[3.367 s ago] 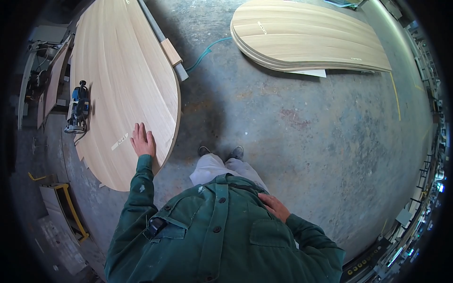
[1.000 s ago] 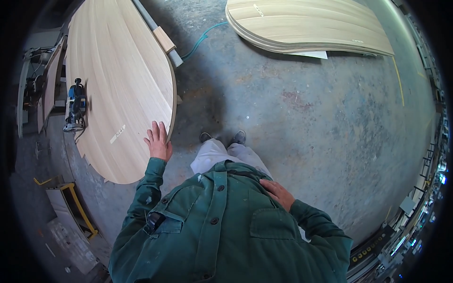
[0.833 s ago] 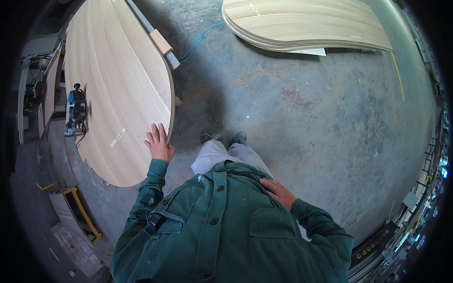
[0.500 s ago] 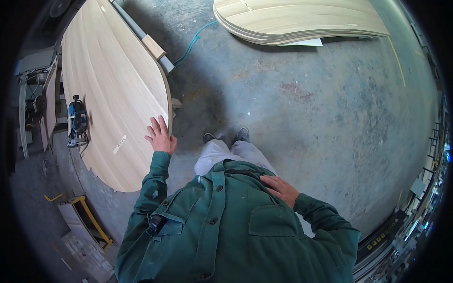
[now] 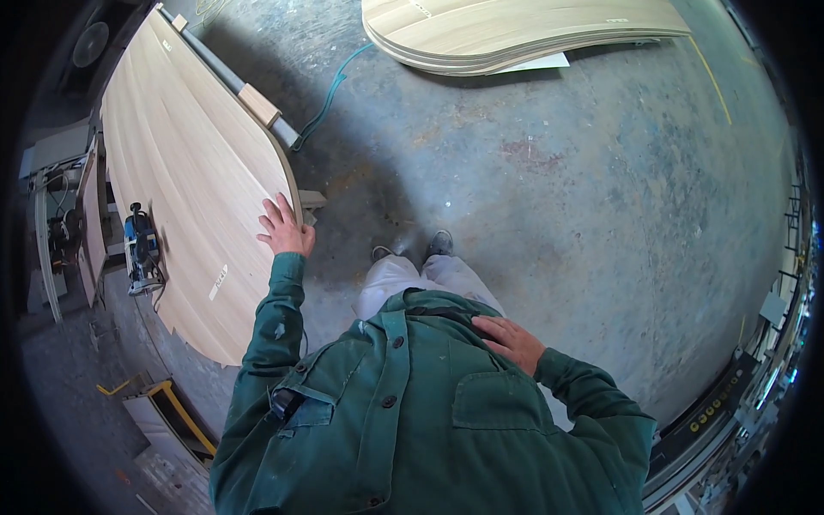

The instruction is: Using a wood router to finish the edges of a large wooden tabletop.

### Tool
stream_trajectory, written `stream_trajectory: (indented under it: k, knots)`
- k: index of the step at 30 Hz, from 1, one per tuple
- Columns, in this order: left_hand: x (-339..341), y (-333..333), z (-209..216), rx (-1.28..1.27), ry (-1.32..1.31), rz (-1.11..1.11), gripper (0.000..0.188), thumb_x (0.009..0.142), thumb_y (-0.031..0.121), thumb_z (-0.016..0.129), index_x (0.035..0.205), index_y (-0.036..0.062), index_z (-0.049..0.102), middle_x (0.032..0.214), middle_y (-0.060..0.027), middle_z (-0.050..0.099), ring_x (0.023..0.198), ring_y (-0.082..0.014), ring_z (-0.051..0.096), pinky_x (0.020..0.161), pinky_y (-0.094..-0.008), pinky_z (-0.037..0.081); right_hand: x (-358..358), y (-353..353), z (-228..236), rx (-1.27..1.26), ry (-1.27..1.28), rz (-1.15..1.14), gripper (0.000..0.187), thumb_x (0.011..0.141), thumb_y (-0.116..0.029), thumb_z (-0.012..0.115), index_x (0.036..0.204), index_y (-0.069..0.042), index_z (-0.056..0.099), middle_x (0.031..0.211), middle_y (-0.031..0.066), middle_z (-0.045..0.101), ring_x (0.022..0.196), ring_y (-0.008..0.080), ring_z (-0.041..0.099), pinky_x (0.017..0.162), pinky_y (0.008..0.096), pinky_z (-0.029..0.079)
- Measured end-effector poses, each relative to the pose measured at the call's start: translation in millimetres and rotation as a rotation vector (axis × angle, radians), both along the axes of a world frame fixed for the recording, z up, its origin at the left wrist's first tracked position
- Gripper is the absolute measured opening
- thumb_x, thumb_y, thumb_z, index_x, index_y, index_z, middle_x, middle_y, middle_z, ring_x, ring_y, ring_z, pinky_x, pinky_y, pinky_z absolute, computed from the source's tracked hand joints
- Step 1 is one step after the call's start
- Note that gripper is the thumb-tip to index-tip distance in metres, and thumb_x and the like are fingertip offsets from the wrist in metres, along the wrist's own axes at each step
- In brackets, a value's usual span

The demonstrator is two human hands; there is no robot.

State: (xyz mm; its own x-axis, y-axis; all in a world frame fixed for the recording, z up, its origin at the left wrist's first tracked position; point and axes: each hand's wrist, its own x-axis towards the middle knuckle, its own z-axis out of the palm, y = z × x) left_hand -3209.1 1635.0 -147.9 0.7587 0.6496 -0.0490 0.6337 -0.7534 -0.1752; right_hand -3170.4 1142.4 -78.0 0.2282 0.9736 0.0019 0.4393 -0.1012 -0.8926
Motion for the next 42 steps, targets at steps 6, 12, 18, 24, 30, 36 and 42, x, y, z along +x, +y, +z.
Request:
stream_trajectory:
  k: [6,12,18,24,30,36,42]
  knots:
    - [21,8,0,-0.005,-0.025,0.012,0.094,0.069,0.025,0.063,0.149,0.0097,0.016,0.151,-0.0243,0.017,0.126,-0.0525,0.03,0.092,-0.0725,0.032,-6,-5,1,0.017,-0.032,-0.043,0.054,0.086,-0.025,0.056,0.134,-0.012,0.035,0.143,0.025,0.031,0.124,0.0447,0.041,0.1,0.0523,0.037]
    - [48,21,-6,0.004,0.081,0.101,0.097,0.073,0.042,0.063,0.15,0.0117,0.013,0.153,-0.0225,0.014,0.13,-0.0525,0.027,0.093,-0.0757,0.028,-23,-11,4,-0.146,0.149,-0.164,0.05,0.091,-0.023,0.052,0.137,-0.012,0.036,0.145,0.0218,0.031,0.127,0.0407,0.04,0.104,0.0492,0.034]
    - [83,41,-8,0.02,0.319,0.29,0.109,0.071,0.054,0.066,0.151,0.0198,0.001,0.156,-0.015,0.004,0.135,-0.045,0.024,0.09,-0.0746,0.032,-23,-9,11,0.002,0.221,-0.237,0.051,0.099,-0.03,0.043,0.144,-0.008,0.033,0.147,0.0172,0.032,0.136,0.0308,0.032,0.113,0.0387,0.023]
    - [95,48,-21,0.122,0.099,0.279,0.106,0.07,0.03,0.069,0.151,0.0245,0.0,0.155,-0.0094,0.012,0.132,-0.0369,0.031,0.09,-0.0699,0.036,-26,-15,19,-0.054,0.23,-0.268,0.055,0.101,-0.041,0.034,0.147,-0.012,0.029,0.15,0.0153,0.028,0.14,0.0281,0.024,0.115,0.0384,0.017]
    - [99,51,-21,0.023,0.112,0.333,0.114,0.067,0.021,0.073,0.151,0.0272,-0.004,0.157,-0.0086,0.008,0.136,-0.0394,0.025,0.095,-0.0715,0.031,-27,-11,14,-0.019,0.288,-0.271,0.055,0.101,-0.042,0.033,0.147,-0.012,0.028,0.151,0.0146,0.027,0.14,0.0284,0.023,0.115,0.0391,0.016]
    - [100,48,-18,-0.011,0.097,0.351,0.109,0.069,0.017,0.069,0.151,0.0275,-0.001,0.157,-0.0085,0.006,0.138,-0.0395,0.022,0.097,-0.0734,0.027,-22,-7,16,0.021,0.171,-0.238,0.054,0.101,-0.039,0.033,0.148,-0.013,0.028,0.151,0.0141,0.027,0.14,0.0283,0.024,0.115,0.0388,0.017]
    - [99,51,-20,-0.028,0.103,0.356,0.112,0.067,0.018,0.07,0.151,0.0291,-0.005,0.158,-0.0087,0.003,0.138,-0.0403,0.021,0.097,-0.0742,0.025,-20,-6,18,0.058,0.196,-0.226,0.053,0.101,-0.037,0.032,0.148,-0.012,0.026,0.151,0.0136,0.027,0.14,0.0287,0.024,0.115,0.0389,0.017]
